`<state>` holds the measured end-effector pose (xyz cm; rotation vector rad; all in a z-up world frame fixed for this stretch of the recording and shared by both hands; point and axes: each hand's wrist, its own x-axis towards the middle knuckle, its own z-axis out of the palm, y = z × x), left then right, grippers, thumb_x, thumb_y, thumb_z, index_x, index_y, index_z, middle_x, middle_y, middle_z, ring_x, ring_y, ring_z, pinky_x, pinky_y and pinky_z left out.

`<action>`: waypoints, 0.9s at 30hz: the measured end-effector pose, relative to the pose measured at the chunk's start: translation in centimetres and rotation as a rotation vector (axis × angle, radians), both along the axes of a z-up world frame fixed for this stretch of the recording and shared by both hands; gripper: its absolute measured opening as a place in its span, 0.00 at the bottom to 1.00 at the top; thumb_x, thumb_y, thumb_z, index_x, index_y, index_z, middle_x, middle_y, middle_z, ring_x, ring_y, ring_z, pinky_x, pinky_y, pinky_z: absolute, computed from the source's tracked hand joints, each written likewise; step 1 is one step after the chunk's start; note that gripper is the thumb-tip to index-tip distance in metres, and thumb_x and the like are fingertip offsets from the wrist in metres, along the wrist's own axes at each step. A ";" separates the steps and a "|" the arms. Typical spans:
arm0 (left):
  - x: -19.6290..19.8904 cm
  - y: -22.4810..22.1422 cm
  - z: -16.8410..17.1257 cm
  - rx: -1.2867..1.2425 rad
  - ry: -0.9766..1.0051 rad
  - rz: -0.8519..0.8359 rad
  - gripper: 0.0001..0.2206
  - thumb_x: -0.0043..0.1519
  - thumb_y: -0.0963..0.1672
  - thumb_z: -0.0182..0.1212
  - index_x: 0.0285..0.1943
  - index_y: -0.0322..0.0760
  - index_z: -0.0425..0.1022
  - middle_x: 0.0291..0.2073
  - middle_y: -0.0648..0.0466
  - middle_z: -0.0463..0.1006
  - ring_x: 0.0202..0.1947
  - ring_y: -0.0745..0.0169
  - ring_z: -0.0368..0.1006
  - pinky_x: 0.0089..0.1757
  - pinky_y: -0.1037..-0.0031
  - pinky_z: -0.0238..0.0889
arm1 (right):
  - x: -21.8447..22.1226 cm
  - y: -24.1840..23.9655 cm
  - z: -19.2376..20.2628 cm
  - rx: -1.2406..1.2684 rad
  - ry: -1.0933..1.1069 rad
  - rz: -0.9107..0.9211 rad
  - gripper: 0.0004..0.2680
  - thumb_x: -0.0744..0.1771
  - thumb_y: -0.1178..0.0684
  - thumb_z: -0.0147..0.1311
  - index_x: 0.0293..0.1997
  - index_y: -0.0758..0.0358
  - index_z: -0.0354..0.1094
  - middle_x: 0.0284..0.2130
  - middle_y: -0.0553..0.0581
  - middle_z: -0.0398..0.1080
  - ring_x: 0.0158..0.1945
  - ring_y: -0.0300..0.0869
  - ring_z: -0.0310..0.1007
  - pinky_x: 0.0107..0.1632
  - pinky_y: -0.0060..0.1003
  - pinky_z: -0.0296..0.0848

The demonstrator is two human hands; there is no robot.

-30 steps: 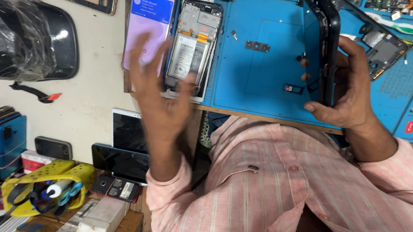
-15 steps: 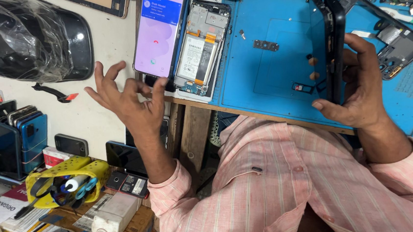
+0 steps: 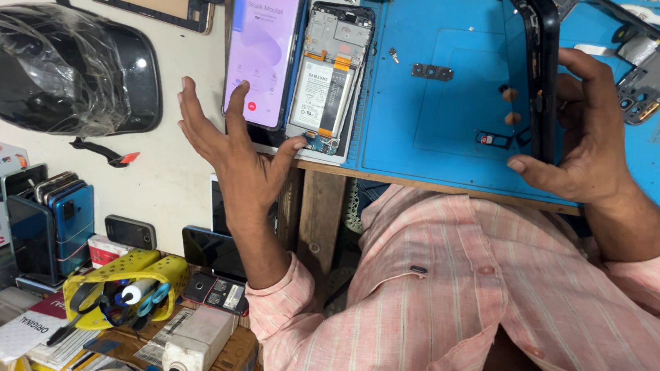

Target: The person disassembles a smartphone, removes the back cover, and uses a screwdriver to adjust internal components. They handle the battery and motherboard while working at a cluttered repair bench.

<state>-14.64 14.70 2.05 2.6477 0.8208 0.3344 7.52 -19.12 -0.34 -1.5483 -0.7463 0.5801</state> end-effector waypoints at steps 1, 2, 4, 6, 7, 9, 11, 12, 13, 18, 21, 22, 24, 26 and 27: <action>-0.1 -0.1 -0.1 0.004 -0.005 -0.002 0.44 0.60 0.70 0.50 0.75 0.44 0.67 0.78 0.34 0.39 0.79 0.29 0.36 0.72 0.34 0.31 | 0.0 -0.1 0.0 -0.005 0.004 -0.004 0.36 0.61 0.52 0.69 0.75 0.63 0.44 0.55 0.63 0.68 0.57 0.43 0.74 0.57 0.37 0.78; -0.2 -0.1 -0.1 0.015 -0.001 -0.007 0.43 0.60 0.69 0.51 0.73 0.44 0.69 0.79 0.35 0.40 0.79 0.29 0.36 0.72 0.34 0.32 | 0.0 -0.1 0.0 -0.007 0.009 -0.005 0.36 0.61 0.52 0.69 0.74 0.63 0.44 0.55 0.63 0.68 0.58 0.43 0.74 0.58 0.37 0.78; -0.4 0.2 -0.2 0.036 0.006 -0.017 0.41 0.59 0.69 0.52 0.69 0.44 0.73 0.80 0.35 0.40 0.79 0.28 0.37 0.71 0.35 0.33 | -0.1 -0.1 -0.1 -0.004 0.023 -0.005 0.36 0.61 0.52 0.69 0.74 0.63 0.44 0.55 0.63 0.69 0.58 0.43 0.74 0.58 0.37 0.78; -0.6 0.3 -0.3 0.035 0.010 -0.015 0.40 0.59 0.69 0.52 0.66 0.42 0.75 0.80 0.36 0.40 0.79 0.28 0.37 0.71 0.35 0.34 | -0.1 -0.1 -0.1 -0.001 0.032 0.000 0.36 0.62 0.52 0.69 0.74 0.63 0.44 0.55 0.63 0.68 0.59 0.44 0.74 0.58 0.38 0.78; -0.6 0.3 -0.3 0.035 0.011 -0.014 0.40 0.59 0.69 0.52 0.64 0.42 0.76 0.80 0.36 0.40 0.79 0.28 0.37 0.71 0.35 0.34 | -0.1 -0.2 -0.2 -0.003 0.032 0.004 0.36 0.62 0.52 0.69 0.74 0.63 0.44 0.55 0.63 0.68 0.59 0.44 0.74 0.58 0.38 0.78; -0.8 0.2 -0.4 0.019 -0.005 -0.020 0.40 0.60 0.69 0.52 0.65 0.43 0.76 0.78 0.36 0.40 0.79 0.28 0.36 0.72 0.35 0.34 | 0.0 -0.2 -0.2 -0.018 0.018 0.016 0.36 0.62 0.52 0.69 0.74 0.62 0.44 0.55 0.63 0.69 0.59 0.44 0.74 0.58 0.38 0.79; -0.9 0.3 -0.5 0.019 -0.013 -0.026 0.39 0.60 0.69 0.53 0.66 0.44 0.77 0.78 0.37 0.40 0.79 0.28 0.36 0.72 0.36 0.36 | 0.0 -0.2 -0.3 -0.023 0.013 0.019 0.36 0.62 0.52 0.69 0.74 0.62 0.44 0.54 0.63 0.69 0.58 0.44 0.74 0.58 0.38 0.79; -0.9 0.4 -0.5 0.025 -0.015 -0.030 0.39 0.60 0.69 0.53 0.66 0.45 0.77 0.78 0.37 0.40 0.79 0.29 0.36 0.72 0.36 0.37 | 0.1 -0.2 -0.4 -0.022 0.011 0.022 0.36 0.62 0.52 0.69 0.74 0.62 0.43 0.54 0.63 0.69 0.58 0.44 0.74 0.58 0.38 0.79; -1.0 0.4 -0.5 0.030 -0.017 -0.035 0.39 0.60 0.69 0.53 0.67 0.47 0.77 0.78 0.38 0.39 0.79 0.29 0.36 0.72 0.37 0.38 | 0.1 -0.1 -0.4 -0.022 0.008 0.024 0.36 0.62 0.52 0.69 0.74 0.62 0.43 0.54 0.63 0.69 0.58 0.44 0.74 0.58 0.38 0.79; -1.2 0.3 -1.0 -0.007 -0.047 -0.035 0.37 0.60 0.69 0.56 0.63 0.46 0.80 0.78 0.39 0.39 0.79 0.31 0.36 0.72 0.40 0.44 | 0.1 -0.3 -0.6 -0.026 0.002 0.023 0.35 0.62 0.52 0.68 0.75 0.62 0.44 0.54 0.63 0.69 0.58 0.44 0.75 0.58 0.38 0.79; -1.5 0.3 -1.5 0.001 -0.064 -0.053 0.37 0.59 0.69 0.58 0.63 0.45 0.82 0.78 0.40 0.39 0.79 0.32 0.35 0.73 0.41 0.44 | 0.1 -0.3 -0.6 -0.019 0.017 0.017 0.35 0.63 0.52 0.68 0.75 0.62 0.44 0.54 0.62 0.69 0.57 0.43 0.75 0.58 0.37 0.79; -1.7 0.3 -1.6 0.005 -0.068 -0.059 0.38 0.59 0.69 0.58 0.63 0.45 0.82 0.78 0.40 0.39 0.79 0.32 0.35 0.73 0.42 0.44 | 0.1 -0.2 -0.6 -0.016 0.021 0.016 0.35 0.63 0.51 0.68 0.75 0.62 0.44 0.54 0.62 0.69 0.58 0.43 0.75 0.58 0.37 0.79; -1.9 0.4 -1.7 0.033 -0.064 -0.067 0.37 0.58 0.68 0.60 0.62 0.45 0.83 0.78 0.40 0.39 0.79 0.33 0.35 0.73 0.42 0.43 | 0.1 -0.2 -0.7 -0.014 0.014 0.017 0.35 0.63 0.51 0.68 0.74 0.62 0.44 0.54 0.62 0.69 0.58 0.43 0.75 0.58 0.37 0.80; -2.0 0.5 -1.6 0.062 -0.052 -0.074 0.36 0.58 0.68 0.61 0.61 0.45 0.84 0.78 0.41 0.38 0.79 0.34 0.36 0.73 0.42 0.43 | 0.2 -0.1 -0.7 -0.010 0.001 0.022 0.35 0.63 0.51 0.68 0.74 0.62 0.44 0.53 0.62 0.69 0.57 0.43 0.75 0.58 0.37 0.80; -2.1 0.5 -1.5 0.076 -0.043 -0.076 0.37 0.58 0.68 0.61 0.61 0.44 0.84 0.79 0.42 0.38 0.80 0.34 0.36 0.74 0.43 0.42 | 0.1 -0.1 -0.7 -0.010 -0.001 0.022 0.35 0.63 0.51 0.68 0.74 0.62 0.44 0.53 0.62 0.69 0.57 0.43 0.75 0.57 0.37 0.80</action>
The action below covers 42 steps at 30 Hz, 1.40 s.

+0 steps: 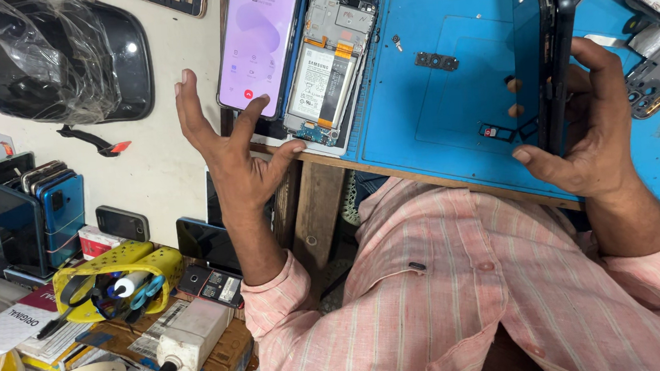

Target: The person disassembles a smartphone, removes the back cover, and uses a screwdriver to adjust internal components. They handle the battery and motherboard while working at a cluttered repair bench.

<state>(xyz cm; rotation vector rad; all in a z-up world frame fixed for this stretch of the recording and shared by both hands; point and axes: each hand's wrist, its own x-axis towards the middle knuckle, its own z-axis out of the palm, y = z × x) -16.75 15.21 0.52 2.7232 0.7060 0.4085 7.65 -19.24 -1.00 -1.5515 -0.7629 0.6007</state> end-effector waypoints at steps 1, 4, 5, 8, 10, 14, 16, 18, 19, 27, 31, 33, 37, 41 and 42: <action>-0.1 0.0 0.0 0.014 0.009 -0.001 0.37 0.58 0.68 0.61 0.61 0.44 0.85 0.79 0.43 0.38 0.80 0.35 0.36 0.74 0.43 0.41 | 0.0 0.0 0.0 0.000 -0.002 0.001 0.35 0.63 0.51 0.68 0.74 0.62 0.44 0.53 0.62 0.69 0.57 0.43 0.75 0.57 0.37 0.80; -0.1 -0.1 0.2 -0.020 -0.002 -0.008 0.38 0.55 0.68 0.62 0.66 0.47 0.81 0.81 0.41 0.37 0.80 0.32 0.34 0.73 0.42 0.42 | -0.2 -0.1 0.0 -0.001 0.012 -0.013 0.35 0.63 0.51 0.68 0.75 0.62 0.44 0.54 0.62 0.69 0.58 0.43 0.74 0.58 0.37 0.79; -0.2 -0.1 0.2 -0.076 -0.061 -0.015 0.41 0.56 0.68 0.63 0.70 0.46 0.75 0.80 0.39 0.35 0.80 0.31 0.33 0.73 0.43 0.42 | -0.2 -0.2 0.0 0.001 0.021 -0.021 0.35 0.63 0.51 0.69 0.75 0.63 0.44 0.55 0.62 0.69 0.58 0.43 0.74 0.58 0.37 0.79; -0.2 -0.2 0.4 -0.171 -0.168 -0.026 0.48 0.57 0.69 0.64 0.79 0.45 0.61 0.79 0.37 0.30 0.80 0.30 0.32 0.72 0.44 0.43 | -0.3 -0.5 -0.1 0.005 0.033 -0.031 0.36 0.63 0.50 0.69 0.75 0.64 0.44 0.56 0.63 0.69 0.58 0.43 0.74 0.58 0.37 0.78; -0.5 -0.2 1.1 -0.152 -0.157 -0.011 0.47 0.55 0.68 0.65 0.80 0.48 0.61 0.79 0.37 0.31 0.80 0.32 0.33 0.71 0.44 0.43 | -0.3 -0.4 -0.2 0.014 0.040 -0.031 0.36 0.62 0.50 0.69 0.75 0.64 0.43 0.56 0.63 0.68 0.59 0.44 0.74 0.59 0.37 0.78; 0.9 -2.2 2.3 -0.245 -0.233 0.019 0.46 0.55 0.65 0.67 0.78 0.43 0.60 0.78 0.36 0.42 0.79 0.35 0.44 0.70 0.49 0.46 | -0.4 -0.6 -0.4 0.017 0.049 -0.036 0.36 0.62 0.50 0.69 0.76 0.63 0.44 0.57 0.62 0.68 0.59 0.43 0.73 0.60 0.37 0.77; 2.7 -4.7 2.5 -0.362 -0.320 -0.012 0.45 0.57 0.61 0.71 0.79 0.41 0.58 0.77 0.40 0.53 0.76 0.40 0.53 0.70 0.53 0.50 | -0.4 -0.6 -0.4 0.016 0.060 -0.034 0.37 0.62 0.51 0.70 0.76 0.63 0.44 0.58 0.62 0.67 0.59 0.43 0.73 0.60 0.37 0.77; 5.1 -7.8 2.3 -0.584 -0.394 -0.108 0.45 0.59 0.57 0.75 0.80 0.40 0.54 0.75 0.43 0.60 0.73 0.45 0.60 0.69 0.57 0.55 | -0.6 -0.5 -0.2 0.029 0.080 -0.022 0.36 0.62 0.50 0.70 0.75 0.63 0.43 0.60 0.62 0.66 0.61 0.44 0.72 0.60 0.38 0.77; 6.4 -9.5 2.0 -0.760 -0.419 -0.166 0.46 0.59 0.55 0.77 0.81 0.39 0.51 0.75 0.43 0.62 0.71 0.47 0.63 0.68 0.58 0.58 | -0.6 -0.4 0.1 0.019 0.070 -0.016 0.37 0.62 0.50 0.70 0.75 0.62 0.44 0.59 0.62 0.66 0.61 0.44 0.72 0.60 0.38 0.77; 13.8 -16.3 -1.9 -1.524 -0.275 -0.473 0.58 0.55 0.48 0.79 0.86 0.34 0.32 0.72 0.39 0.60 0.73 0.45 0.64 0.69 0.57 0.64 | -0.5 -0.3 1.7 -0.076 0.042 -0.008 0.36 0.61 0.48 0.67 0.75 0.66 0.47 0.62 0.64 0.66 0.62 0.47 0.71 0.65 0.41 0.72; 15.5 -16.5 -3.1 -1.598 -0.319 -0.436 0.56 0.55 0.44 0.81 0.85 0.33 0.36 0.69 0.40 0.65 0.71 0.47 0.67 0.68 0.59 0.65 | 0.2 0.1 2.3 -0.160 -0.040 -0.003 0.37 0.60 0.45 0.68 0.75 0.67 0.50 0.59 0.64 0.69 0.59 0.48 0.74 0.61 0.40 0.75; 16.0 -16.5 -3.5 -1.638 -0.350 -0.431 0.55 0.55 0.43 0.80 0.85 0.32 0.36 0.69 0.41 0.66 0.71 0.48 0.67 0.67 0.60 0.65 | 0.3 0.3 2.7 -0.157 -0.041 0.001 0.36 0.61 0.45 0.67 0.76 0.67 0.50 0.60 0.64 0.70 0.61 0.47 0.75 0.61 0.40 0.75; 16.1 -16.6 -4.0 -1.717 -0.418 -0.422 0.53 0.57 0.42 0.79 0.84 0.32 0.36 0.68 0.42 0.66 0.70 0.50 0.68 0.66 0.61 0.66 | 0.8 0.8 3.1 -0.165 -0.032 0.035 0.35 0.63 0.43 0.66 0.76 0.66 0.51 0.57 0.64 0.71 0.59 0.47 0.76 0.61 0.40 0.76; 15.9 -16.5 -4.0 -1.754 -0.409 -0.384 0.53 0.58 0.43 0.78 0.84 0.32 0.36 0.67 0.42 0.67 0.69 0.50 0.69 0.66 0.61 0.67 | 1.0 0.9 3.1 -0.173 -0.051 0.073 0.34 0.65 0.39 0.63 0.77 0.66 0.50 0.57 0.65 0.71 0.59 0.48 0.76 0.60 0.40 0.76; 15.9 -16.4 -3.9 -1.756 -0.411 -0.380 0.53 0.58 0.43 0.78 0.84 0.32 0.36 0.67 0.42 0.67 0.69 0.50 0.69 0.67 0.61 0.66 | 1.0 0.9 3.1 -0.178 -0.052 0.076 0.34 0.66 0.38 0.62 0.77 0.66 0.50 0.57 0.65 0.71 0.58 0.48 0.76 0.60 0.40 0.77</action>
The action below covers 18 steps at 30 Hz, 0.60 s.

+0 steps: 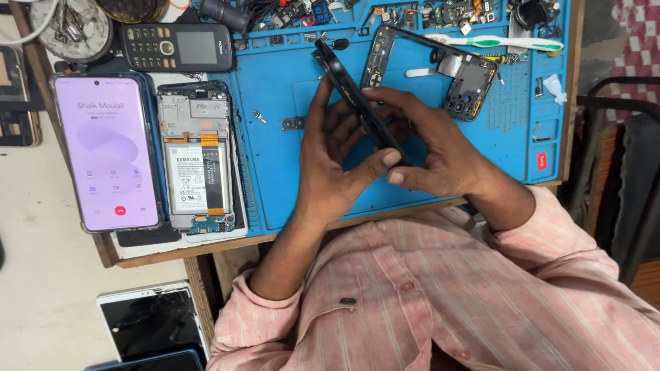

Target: The person disassembles a smartphone, removes the back cover, and uses a screwdriver to adjust internal components. They handle the battery and motherboard while working at a cluttered repair bench.

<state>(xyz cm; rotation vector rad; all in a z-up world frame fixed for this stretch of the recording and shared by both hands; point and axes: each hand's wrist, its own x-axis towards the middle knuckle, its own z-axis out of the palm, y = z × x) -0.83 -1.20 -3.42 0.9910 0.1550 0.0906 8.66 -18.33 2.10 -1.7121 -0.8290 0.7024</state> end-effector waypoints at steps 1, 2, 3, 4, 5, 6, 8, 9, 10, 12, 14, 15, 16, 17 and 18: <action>0.0 0.1 0.1 -0.002 0.002 0.002 0.53 0.58 0.43 0.78 0.84 0.32 0.36 0.67 0.42 0.67 0.68 0.50 0.69 0.67 0.61 0.66 | 0.0 0.0 -0.1 -0.029 0.046 -0.014 0.34 0.66 0.37 0.60 0.76 0.67 0.49 0.56 0.65 0.72 0.50 0.46 0.77 0.53 0.39 0.77; -0.1 0.1 0.1 -0.005 0.003 0.004 0.53 0.58 0.43 0.78 0.84 0.32 0.36 0.67 0.41 0.67 0.68 0.50 0.70 0.67 0.61 0.65 | -0.1 0.0 -0.1 -0.059 0.093 -0.029 0.34 0.66 0.35 0.58 0.76 0.67 0.49 0.56 0.65 0.73 0.41 0.44 0.78 0.46 0.37 0.78; -0.1 0.2 0.2 -0.005 0.006 0.005 0.53 0.58 0.43 0.78 0.84 0.32 0.36 0.67 0.41 0.66 0.68 0.51 0.69 0.67 0.61 0.65 | -0.1 0.0 -0.2 -0.086 0.137 -0.046 0.35 0.65 0.34 0.56 0.75 0.68 0.48 0.55 0.65 0.74 0.33 0.42 0.78 0.40 0.36 0.78; -0.1 0.3 0.3 -0.004 0.010 0.006 0.52 0.58 0.43 0.77 0.84 0.32 0.36 0.67 0.41 0.66 0.68 0.51 0.69 0.67 0.61 0.65 | -0.1 0.0 -0.2 -0.056 0.072 -0.024 0.33 0.67 0.34 0.54 0.76 0.68 0.48 0.57 0.67 0.73 0.41 0.45 0.78 0.46 0.38 0.78; 0.0 0.4 0.4 -0.002 0.013 0.007 0.52 0.59 0.43 0.77 0.84 0.32 0.36 0.68 0.41 0.66 0.68 0.51 0.69 0.67 0.61 0.65 | 0.0 0.1 -0.3 -0.024 0.007 -0.002 0.32 0.69 0.34 0.52 0.76 0.69 0.48 0.59 0.68 0.72 0.50 0.49 0.78 0.53 0.40 0.78; 0.0 0.4 0.5 -0.001 0.004 0.008 0.51 0.59 0.43 0.76 0.84 0.32 0.36 0.67 0.41 0.66 0.68 0.51 0.69 0.67 0.61 0.65 | 0.0 0.1 -0.4 0.008 -0.057 0.022 0.31 0.71 0.34 0.51 0.77 0.70 0.48 0.60 0.70 0.71 0.58 0.52 0.78 0.59 0.42 0.78; -0.1 0.5 0.5 0.004 -0.011 0.008 0.50 0.60 0.42 0.76 0.84 0.32 0.36 0.67 0.41 0.66 0.69 0.51 0.69 0.68 0.61 0.64 | 0.0 0.1 -0.4 -0.016 -0.069 0.017 0.32 0.70 0.34 0.50 0.77 0.70 0.49 0.60 0.70 0.71 0.57 0.52 0.79 0.58 0.43 0.78; -0.2 0.6 0.5 0.003 -0.012 0.008 0.50 0.60 0.42 0.76 0.84 0.33 0.36 0.67 0.41 0.66 0.69 0.51 0.69 0.68 0.60 0.65 | -0.1 0.1 -0.4 -0.028 -0.074 0.015 0.32 0.70 0.33 0.50 0.77 0.70 0.49 0.60 0.70 0.72 0.57 0.52 0.79 0.57 0.43 0.78; -0.3 0.6 0.4 0.001 -0.014 0.008 0.50 0.60 0.42 0.75 0.84 0.33 0.37 0.67 0.41 0.66 0.68 0.51 0.70 0.68 0.60 0.65 | -0.2 0.1 -0.4 -0.024 -0.082 0.018 0.32 0.70 0.33 0.50 0.77 0.71 0.48 0.61 0.71 0.71 0.58 0.53 0.79 0.59 0.44 0.78; -0.3 0.5 0.4 -0.005 -0.015 0.010 0.50 0.60 0.42 0.75 0.84 0.33 0.37 0.67 0.41 0.66 0.68 0.51 0.70 0.68 0.60 0.65 | -0.2 0.1 -0.3 -0.012 -0.097 0.029 0.32 0.71 0.33 0.51 0.77 0.71 0.47 0.62 0.72 0.70 0.61 0.55 0.77 0.62 0.46 0.78; -0.3 0.5 0.4 -0.015 -0.012 0.012 0.49 0.60 0.42 0.76 0.84 0.33 0.38 0.67 0.41 0.67 0.67 0.51 0.71 0.68 0.60 0.65 | -0.3 0.2 -0.2 -0.009 -0.085 0.028 0.32 0.71 0.33 0.52 0.77 0.70 0.47 0.62 0.71 0.70 0.62 0.55 0.77 0.63 0.46 0.77; -0.2 0.5 0.4 -0.017 -0.011 0.018 0.49 0.59 0.42 0.76 0.84 0.34 0.38 0.67 0.41 0.67 0.67 0.51 0.71 0.68 0.60 0.65 | -0.4 0.2 -0.2 -0.008 -0.079 0.025 0.32 0.71 0.33 0.52 0.77 0.70 0.47 0.62 0.71 0.70 0.63 0.55 0.77 0.63 0.47 0.77; -0.2 0.5 0.4 -0.018 -0.010 0.024 0.49 0.59 0.42 0.77 0.83 0.34 0.39 0.66 0.42 0.67 0.67 0.52 0.71 0.67 0.60 0.66 | -0.4 0.2 -0.1 -0.038 -0.048 0.022 0.33 0.70 0.33 0.52 0.77 0.70 0.47 0.59 0.69 0.72 0.58 0.53 0.79 0.61 0.46 0.79; -0.2 0.5 0.4 -0.021 -0.009 0.029 0.49 0.58 0.41 0.77 0.83 0.34 0.40 0.66 0.42 0.67 0.67 0.52 0.71 0.67 0.60 0.66 | -0.4 0.2 -0.1 -0.068 -0.017 0.018 0.34 0.69 0.33 0.53 0.77 0.70 0.47 0.56 0.67 0.74 0.53 0.51 0.81 0.59 0.45 0.80; -0.1 0.4 0.4 -0.025 -0.007 0.030 0.49 0.58 0.41 0.78 0.83 0.34 0.41 0.66 0.42 0.68 0.66 0.52 0.72 0.67 0.60 0.67 | -0.4 0.2 0.0 -0.099 0.014 0.014 0.34 0.68 0.32 0.54 0.76 0.69 0.47 0.52 0.66 0.76 0.49 0.49 0.83 0.57 0.44 0.81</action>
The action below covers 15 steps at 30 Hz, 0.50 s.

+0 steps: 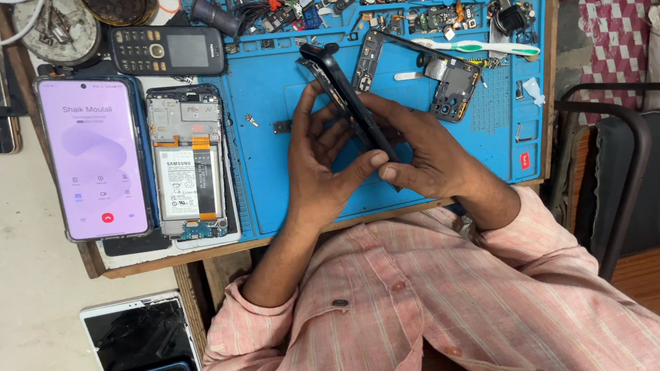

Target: The person disassembles a smartphone, removes the back cover, and uses a screwdriver to adjust internal components. They handle the battery and motherboard while working at a cluttered repair bench.

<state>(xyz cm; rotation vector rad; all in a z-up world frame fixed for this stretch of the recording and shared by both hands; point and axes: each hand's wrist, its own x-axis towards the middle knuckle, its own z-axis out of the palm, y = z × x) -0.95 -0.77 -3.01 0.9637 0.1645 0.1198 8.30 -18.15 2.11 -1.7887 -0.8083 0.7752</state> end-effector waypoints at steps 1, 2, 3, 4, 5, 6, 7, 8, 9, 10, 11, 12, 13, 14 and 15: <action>0.0 0.0 0.0 -0.005 0.003 0.002 0.49 0.57 0.41 0.78 0.82 0.35 0.42 0.66 0.42 0.68 0.66 0.52 0.72 0.66 0.60 0.68 | 0.0 -0.1 0.1 0.033 -0.032 0.011 0.34 0.69 0.33 0.54 0.77 0.69 0.47 0.55 0.67 0.74 0.52 0.51 0.82 0.59 0.45 0.80; 0.0 -0.1 0.0 -0.009 0.006 0.004 0.49 0.56 0.41 0.79 0.82 0.35 0.43 0.65 0.42 0.69 0.65 0.52 0.72 0.66 0.60 0.69 | 0.0 -0.1 0.1 0.066 -0.064 0.024 0.33 0.70 0.33 0.54 0.78 0.69 0.47 0.57 0.68 0.73 0.56 0.53 0.80 0.61 0.46 0.79; 0.0 -0.1 0.1 -0.007 0.005 0.006 0.49 0.56 0.41 0.79 0.82 0.35 0.43 0.65 0.42 0.69 0.65 0.52 0.73 0.66 0.60 0.69 | 0.0 -0.1 0.1 0.101 -0.095 0.038 0.32 0.71 0.34 0.54 0.79 0.69 0.46 0.59 0.69 0.72 0.60 0.54 0.79 0.63 0.46 0.78; 0.0 -0.1 0.1 -0.005 0.004 0.008 0.49 0.56 0.41 0.79 0.82 0.36 0.44 0.65 0.42 0.69 0.65 0.52 0.73 0.66 0.60 0.69 | -0.1 -0.1 0.2 0.096 -0.098 0.035 0.32 0.71 0.34 0.54 0.79 0.69 0.47 0.58 0.68 0.72 0.58 0.54 0.79 0.62 0.46 0.78; 0.0 0.0 0.1 -0.002 0.003 0.012 0.49 0.55 0.41 0.80 0.82 0.36 0.44 0.65 0.42 0.69 0.65 0.52 0.73 0.66 0.60 0.69 | 0.0 -0.1 0.2 0.092 -0.102 0.034 0.32 0.71 0.34 0.54 0.78 0.69 0.47 0.57 0.68 0.73 0.57 0.53 0.80 0.61 0.45 0.79; -0.1 0.0 0.2 -0.003 0.006 0.011 0.49 0.55 0.41 0.80 0.82 0.36 0.44 0.65 0.42 0.69 0.65 0.52 0.73 0.66 0.60 0.69 | 0.0 -0.1 0.2 0.088 -0.105 0.032 0.33 0.71 0.34 0.54 0.78 0.69 0.47 0.56 0.67 0.73 0.56 0.53 0.81 0.60 0.45 0.79; -0.1 0.0 0.2 -0.003 0.009 0.010 0.49 0.55 0.41 0.80 0.82 0.36 0.44 0.65 0.42 0.69 0.65 0.52 0.73 0.66 0.60 0.69 | 0.0 -0.1 0.2 0.041 -0.076 0.018 0.33 0.69 0.33 0.54 0.78 0.68 0.47 0.52 0.65 0.75 0.50 0.51 0.81 0.57 0.44 0.80; -0.1 0.1 0.2 -0.004 0.012 0.009 0.49 0.56 0.41 0.80 0.82 0.36 0.44 0.65 0.42 0.69 0.65 0.52 0.73 0.66 0.60 0.69 | 0.0 -0.1 0.1 -0.006 -0.047 0.005 0.34 0.68 0.33 0.55 0.78 0.68 0.48 0.48 0.64 0.76 0.44 0.48 0.82 0.54 0.43 0.81; -0.1 0.0 0.2 -0.001 0.010 0.010 0.49 0.56 0.41 0.79 0.82 0.36 0.44 0.65 0.42 0.69 0.65 0.52 0.73 0.66 0.60 0.69 | 0.0 -0.1 0.1 -0.054 -0.016 -0.008 0.35 0.66 0.33 0.55 0.78 0.67 0.48 0.43 0.62 0.78 0.39 0.46 0.83 0.51 0.42 0.81; -0.1 0.0 0.2 0.002 0.007 0.011 0.49 0.56 0.41 0.79 0.82 0.36 0.44 0.65 0.42 0.69 0.65 0.52 0.73 0.66 0.60 0.69 | 0.0 -0.1 0.1 -0.044 -0.022 -0.006 0.35 0.66 0.33 0.55 0.77 0.67 0.48 0.45 0.62 0.77 0.41 0.47 0.83 0.52 0.43 0.81; -0.1 0.0 0.2 0.004 0.005 0.011 0.49 0.56 0.41 0.79 0.82 0.36 0.44 0.65 0.42 0.69 0.65 0.52 0.73 0.66 0.60 0.69 | 0.0 -0.1 0.0 -0.034 -0.027 -0.004 0.35 0.67 0.33 0.55 0.77 0.67 0.48 0.47 0.63 0.77 0.42 0.47 0.83 0.52 0.43 0.81; -0.1 0.0 0.1 0.006 0.006 0.011 0.49 0.56 0.41 0.79 0.82 0.36 0.44 0.66 0.42 0.69 0.66 0.52 0.73 0.66 0.60 0.69 | 0.0 -0.1 -0.1 -0.025 -0.032 -0.002 0.35 0.67 0.33 0.55 0.77 0.67 0.48 0.48 0.63 0.77 0.44 0.47 0.82 0.52 0.43 0.81; -0.1 0.0 0.0 0.007 0.007 0.011 0.49 0.56 0.41 0.79 0.82 0.36 0.44 0.66 0.42 0.69 0.66 0.52 0.72 0.66 0.60 0.69 | 0.0 -0.2 -0.1 0.011 -0.055 0.011 0.34 0.68 0.33 0.55 0.78 0.68 0.48 0.52 0.65 0.75 0.49 0.50 0.81 0.55 0.44 0.80; -0.1 0.0 0.0 0.009 0.007 0.011 0.49 0.56 0.41 0.79 0.82 0.36 0.44 0.66 0.42 0.69 0.66 0.52 0.72 0.66 0.60 0.69 | 0.0 -0.2 -0.2 0.048 -0.078 0.025 0.33 0.69 0.34 0.55 0.78 0.68 0.47 0.56 0.67 0.73 0.54 0.52 0.80 0.58 0.45 0.79; -0.1 0.0 -0.1 0.001 0.008 0.011 0.49 0.56 0.41 0.79 0.81 0.36 0.44 0.66 0.42 0.69 0.66 0.52 0.72 0.66 0.60 0.68 | 0.0 -0.3 -0.2 0.085 -0.100 0.039 0.33 0.71 0.34 0.55 0.79 0.68 0.47 0.59 0.68 0.72 0.59 0.54 0.79 0.61 0.46 0.78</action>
